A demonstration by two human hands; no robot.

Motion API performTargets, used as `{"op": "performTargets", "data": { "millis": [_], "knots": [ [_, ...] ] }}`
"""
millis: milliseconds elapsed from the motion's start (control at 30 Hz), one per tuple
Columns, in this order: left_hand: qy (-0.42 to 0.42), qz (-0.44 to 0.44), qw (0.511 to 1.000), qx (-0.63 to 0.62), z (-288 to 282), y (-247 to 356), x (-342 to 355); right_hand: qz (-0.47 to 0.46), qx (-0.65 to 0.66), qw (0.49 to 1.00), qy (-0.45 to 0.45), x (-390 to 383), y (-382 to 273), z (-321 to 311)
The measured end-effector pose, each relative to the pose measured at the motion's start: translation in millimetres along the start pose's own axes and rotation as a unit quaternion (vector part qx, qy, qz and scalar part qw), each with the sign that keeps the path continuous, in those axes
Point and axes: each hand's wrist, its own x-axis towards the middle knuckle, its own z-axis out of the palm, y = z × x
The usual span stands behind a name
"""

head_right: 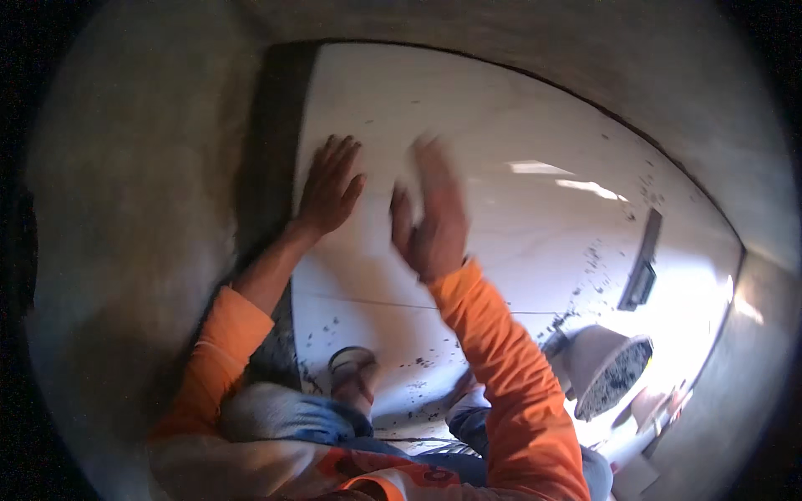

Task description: The person places tiles on a mortar-covered floor, taps them with a rubber mallet to adjust their level, and spreads more mortar onto the subfloor using a trowel.

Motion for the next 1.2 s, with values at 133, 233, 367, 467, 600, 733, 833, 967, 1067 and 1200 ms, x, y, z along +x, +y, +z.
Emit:
{"op": "performTargets", "data": {
  "millis": [133, 233, 367, 467, 600, 733, 833, 967, 1067, 1200],
  "knots": [
    [-0.088, 0.054, 0.984, 0.146, 23.8, 29.0, 49.9, 0.101, -0.222, 0.966, 0.089, 29.4, 79.9, -21.9],
    [-0.094, 0.097, 0.98, 0.148, 47.3, 59.7, 92.5, 0.175, -0.323, 0.917, -0.153, -53.3, 142.8, 2.7],
    [-0.157, 0.123, 0.967, 0.159, 62.9, 99.0, 136.1, 0.186, -0.287, 0.939, -0.027, -3.4, 140.6, -30.5],
    [-0.143, 0.197, 0.958, 0.153, 82.0, 120.0, 163.7, 0.277, -0.341, 0.896, -0.063, -18.6, 189.9, -40.4],
    [-0.164, 0.246, 0.945, 0.139, 98.5, 142.0, 210.0, 0.286, -0.312, 0.903, -0.074, -18.6, 205.6, -41.7],
    [-0.162, 0.291, 0.933, 0.134, 108.6, 154.8, 248.5, 0.3, -0.299, 0.904, -0.057, -9.1, 222.8, -47.3],
    [-0.178, 0.272, 0.931, 0.164, 105.9, 145.1, 259.5, 0.294, -0.291, 0.909, 0.056, 30.8, 195.7, -63.3],
    [-0.194, 0.281, 0.923, 0.18, 110.7, 160.1, 268.6, 0.348, -0.306, 0.886, -0.021, -4.7, 225.8, -71.2],
    [-0.178, 0.298, 0.923, 0.166, 119.3, 157.1, 267.5, 0.34, -0.275, 0.898, -0.035, -6.5, 234.6, -71.5],
    [-0.174, 0.296, 0.921, 0.185, 117.4, 150.1, 263.7, 0.403, -0.274, 0.873, -0.025, -47.8, 189.6, -51.0]
  ]
}}
